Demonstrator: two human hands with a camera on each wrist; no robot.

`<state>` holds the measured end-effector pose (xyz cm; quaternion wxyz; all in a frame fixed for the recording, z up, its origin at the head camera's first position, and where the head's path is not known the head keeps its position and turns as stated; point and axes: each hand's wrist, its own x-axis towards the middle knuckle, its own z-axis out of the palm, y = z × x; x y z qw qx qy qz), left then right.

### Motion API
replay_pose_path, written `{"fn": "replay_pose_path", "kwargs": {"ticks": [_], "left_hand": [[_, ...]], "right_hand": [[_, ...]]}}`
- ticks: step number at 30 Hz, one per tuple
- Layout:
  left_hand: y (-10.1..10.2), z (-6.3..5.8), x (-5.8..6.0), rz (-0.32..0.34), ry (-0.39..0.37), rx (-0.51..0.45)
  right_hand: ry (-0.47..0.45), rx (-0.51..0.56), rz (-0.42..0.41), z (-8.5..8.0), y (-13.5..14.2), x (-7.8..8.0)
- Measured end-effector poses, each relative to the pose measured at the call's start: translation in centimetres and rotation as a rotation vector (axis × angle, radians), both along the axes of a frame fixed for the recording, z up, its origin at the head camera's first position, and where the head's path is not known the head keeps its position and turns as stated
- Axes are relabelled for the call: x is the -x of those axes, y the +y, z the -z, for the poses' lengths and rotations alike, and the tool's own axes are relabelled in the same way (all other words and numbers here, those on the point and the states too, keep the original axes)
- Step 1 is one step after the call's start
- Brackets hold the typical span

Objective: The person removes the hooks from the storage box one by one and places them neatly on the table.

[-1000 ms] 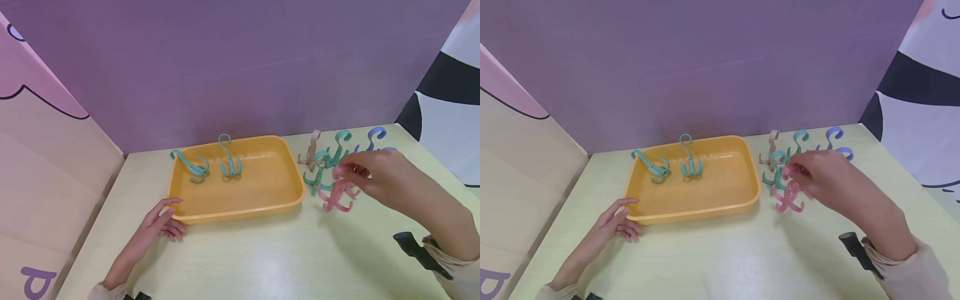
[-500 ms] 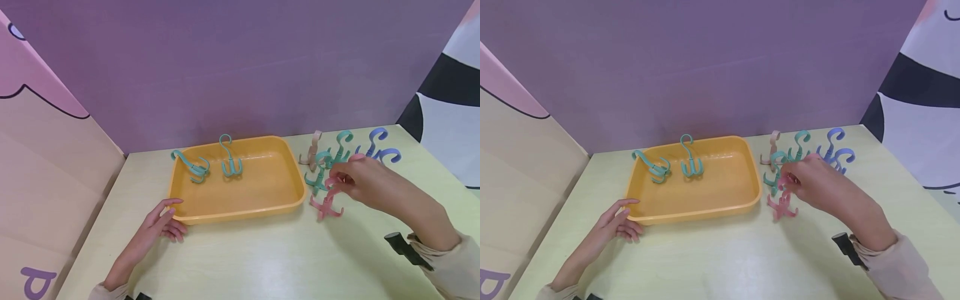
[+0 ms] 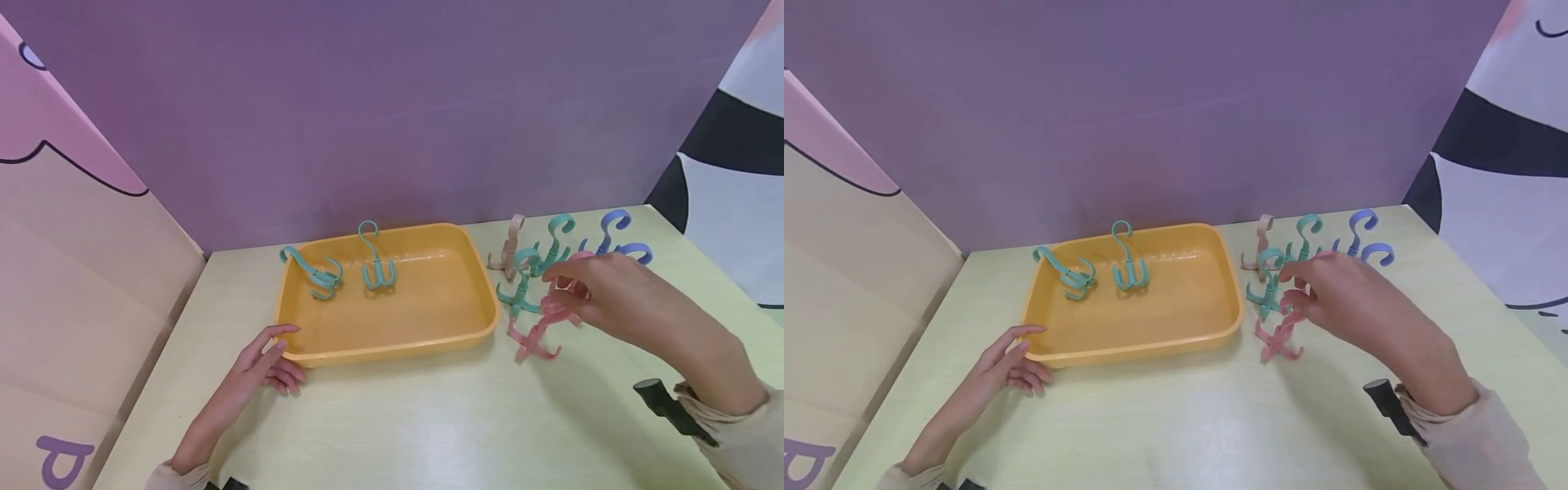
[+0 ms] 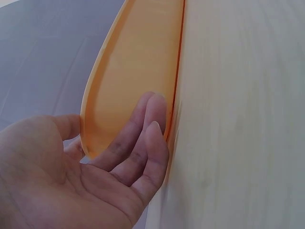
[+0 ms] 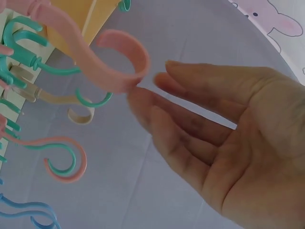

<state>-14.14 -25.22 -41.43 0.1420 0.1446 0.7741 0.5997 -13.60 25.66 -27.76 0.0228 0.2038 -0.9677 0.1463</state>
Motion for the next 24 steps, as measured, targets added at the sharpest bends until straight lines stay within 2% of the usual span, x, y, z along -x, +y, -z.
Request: {"fn": "replay_pose_path", "kwargs": {"ticks": [7,11,16,19,24], "left_hand": [[0.0,0.1,0.1,-0.001,-0.003,-0.004],[0.0,0.1,0.1,0.001,-0.004,-0.004],[0.0,0.1,0.1,0.003,-0.007,-0.005],[0.1,0.1,0.1,0.009,-0.006,-0.007],[0.0,0.0,0.1,0.002,-0.006,-0.009]], "right_hand": [[0.187,0.012,-0.058,0.2,-1.0,-0.4],[0.261,0.019,-0.09,0.5,-1.7,-0.5],[0.39,0.044,-0.164,1.0,-2.6,-0.4],[0.408,0.069,-0.186,1.0,-3.4,-0.5],[0.324,0.096,-0.158,0.1,-6.1,-0.9]]}}
